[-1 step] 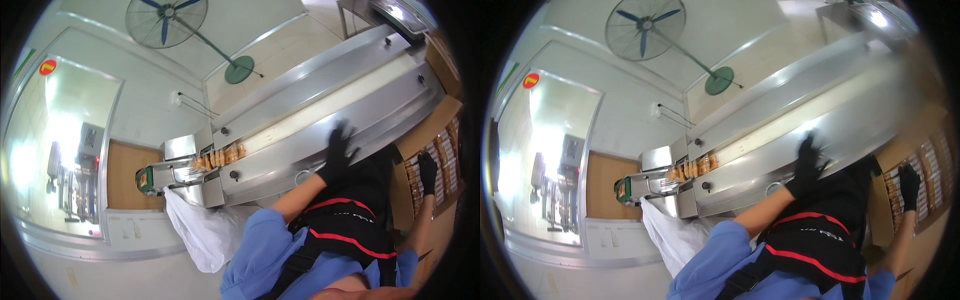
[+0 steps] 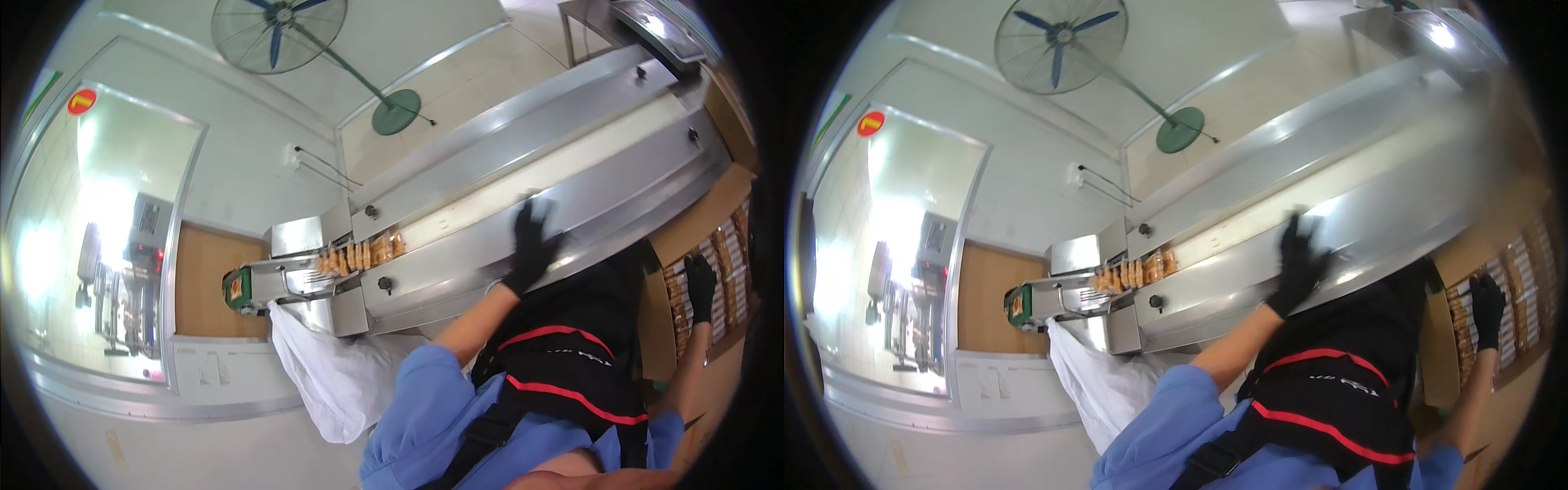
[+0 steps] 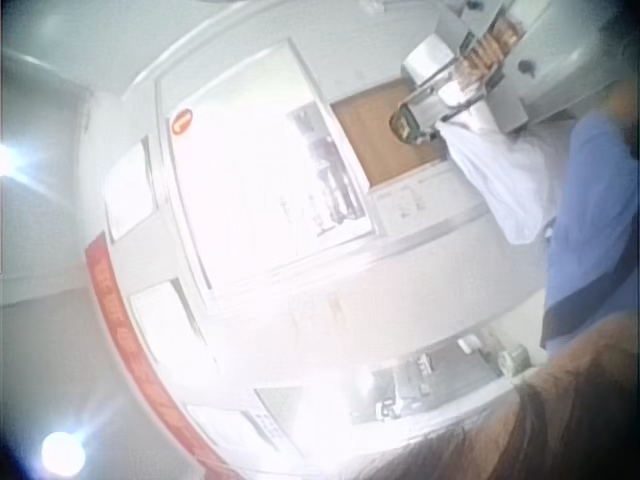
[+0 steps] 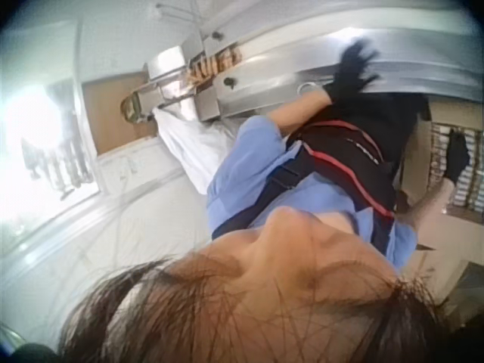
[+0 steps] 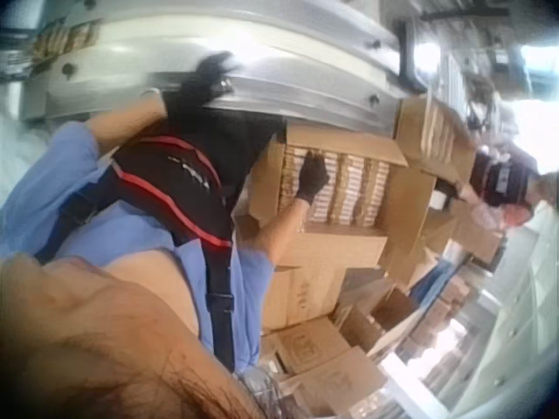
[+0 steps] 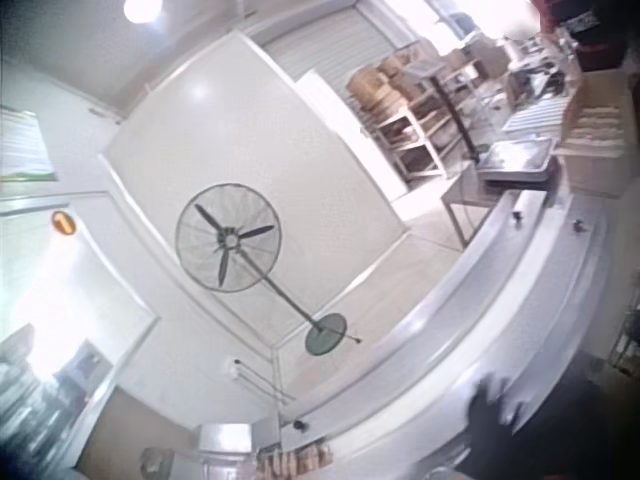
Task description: The person collects stacks of individually wrapped snack bars from a conveyor belt and places them into cardboard boxes. The person repeatedly picks up batches of snack bars and arranges them in rows inside the boxes.
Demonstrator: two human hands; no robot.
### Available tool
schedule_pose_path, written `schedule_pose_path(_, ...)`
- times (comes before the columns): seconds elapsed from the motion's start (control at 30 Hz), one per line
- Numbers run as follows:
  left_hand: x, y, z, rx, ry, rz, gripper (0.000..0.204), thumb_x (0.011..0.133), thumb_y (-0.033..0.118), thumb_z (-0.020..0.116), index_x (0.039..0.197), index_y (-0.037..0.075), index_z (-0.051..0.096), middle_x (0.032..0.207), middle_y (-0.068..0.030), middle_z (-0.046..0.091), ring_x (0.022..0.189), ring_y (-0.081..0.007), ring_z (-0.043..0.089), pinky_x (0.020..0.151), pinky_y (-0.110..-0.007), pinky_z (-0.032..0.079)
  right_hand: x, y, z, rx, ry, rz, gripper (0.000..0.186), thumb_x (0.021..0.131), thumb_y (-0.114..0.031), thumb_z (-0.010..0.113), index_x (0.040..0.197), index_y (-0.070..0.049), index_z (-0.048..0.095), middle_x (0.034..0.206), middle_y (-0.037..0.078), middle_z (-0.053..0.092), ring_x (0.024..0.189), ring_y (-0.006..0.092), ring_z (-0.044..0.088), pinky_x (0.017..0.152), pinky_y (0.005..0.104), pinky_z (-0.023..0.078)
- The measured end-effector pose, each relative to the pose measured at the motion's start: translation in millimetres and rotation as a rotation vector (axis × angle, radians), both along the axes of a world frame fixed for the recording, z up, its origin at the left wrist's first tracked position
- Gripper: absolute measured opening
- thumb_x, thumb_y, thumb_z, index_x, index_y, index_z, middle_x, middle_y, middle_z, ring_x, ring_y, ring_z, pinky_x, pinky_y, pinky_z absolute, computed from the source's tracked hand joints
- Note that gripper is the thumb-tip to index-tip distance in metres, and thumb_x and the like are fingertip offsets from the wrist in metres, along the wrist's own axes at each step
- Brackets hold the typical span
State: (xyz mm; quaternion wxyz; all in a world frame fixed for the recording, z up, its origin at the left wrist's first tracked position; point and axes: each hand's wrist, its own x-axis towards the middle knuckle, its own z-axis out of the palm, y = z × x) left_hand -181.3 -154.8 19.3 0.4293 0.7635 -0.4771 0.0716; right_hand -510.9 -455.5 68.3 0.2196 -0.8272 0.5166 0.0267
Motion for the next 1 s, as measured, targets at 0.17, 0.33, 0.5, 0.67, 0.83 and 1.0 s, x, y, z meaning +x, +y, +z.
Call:
schedule_pose_path(0.17, 171, 216, -19, -0.002, -0.296, 0.904, 0.075, 0.09, 0.041, 0.071, 0.149, 0.005, 0.043, 0.157, -0.0225, 0.033, 0.145, -0.043, 0.03, 0.119, -0.053, 0.024, 15, -20, -68, -0.828, -0.386, 0.054, 0.046, 0.097, -0.031, 0.065, 0.129, 0.002, 0.06, 0.132, 0.023, 0.062, 0.123, 0.0377, 0.058, 0.102, 0.0444, 0.045)
schedule_pose_path(0.33, 218, 405, -19, 0.175, -0.27, 1.608, 0.071, 0.099, 0.05, 0.056, 0.149, 0.002, 0.04, 0.153, -0.0297, 0.034, 0.14, -0.0447, 0.037, 0.114, -0.053, 0.034, 116, 13, -70, -0.852, -0.548, 0.273, 0.052, 0.098, -0.028, 0.065, 0.14, 0.0, 0.051, 0.142, 0.024, 0.053, 0.132, 0.0396, 0.05, 0.11, 0.046, 0.039)
schedule_pose_path(0.5, 199, 460, -36, 0.18, 0.002, 1.724, 0.074, 0.1, 0.055, 0.05, 0.149, 0.001, 0.039, 0.151, -0.0292, 0.037, 0.14, -0.0436, 0.036, 0.115, -0.052, 0.033, 227, 36, -86, -0.747, -0.574, 0.333, 0.061, 0.098, -0.035, 0.064, 0.144, -0.001, 0.045, 0.144, 0.024, 0.05, 0.135, 0.0403, 0.046, 0.112, 0.0481, 0.036)
schedule_pose_path(0.67, 179, 461, -66, 0.079, 0.049, 1.756, 0.071, 0.101, 0.054, 0.047, 0.144, -0.003, 0.043, 0.147, -0.0294, 0.042, 0.137, -0.0442, 0.04, 0.112, -0.054, 0.036, 303, 35, -99, -0.62, -0.516, 0.332, 0.062, 0.1, -0.042, 0.057, 0.144, 0.0, 0.045, 0.142, 0.026, 0.051, 0.131, 0.0414, 0.048, 0.11, 0.0483, 0.038)
schedule_pose_path(0.83, 179, 459, -61, 0.08, 0.014, 1.723, 0.069, 0.1, 0.051, 0.051, 0.143, -0.002, 0.044, 0.143, -0.0297, 0.046, 0.135, -0.0441, 0.043, 0.111, -0.054, 0.038, 322, 79, -83, -0.796, -0.332, 0.496, 0.032, 0.101, -0.034, 0.055, 0.092, -0.004, 0.063, 0.097, 0.014, 0.064, 0.114, 0.0376, 0.057, 0.102, 0.0487, 0.04)
schedule_pose_path(1.0, 180, 456, -60, 0.123, 0.017, 1.701, 0.066, 0.1, 0.047, 0.055, 0.143, -0.002, 0.044, 0.143, -0.0274, 0.047, 0.134, -0.0428, 0.043, 0.111, -0.053, 0.038, 320, 79, -78, -0.755, -0.416, 0.534, 0.032, 0.101, -0.033, 0.054, 0.086, -0.006, 0.061, 0.092, 0.016, 0.063, 0.109, 0.0387, 0.057, 0.101, 0.0496, 0.04)
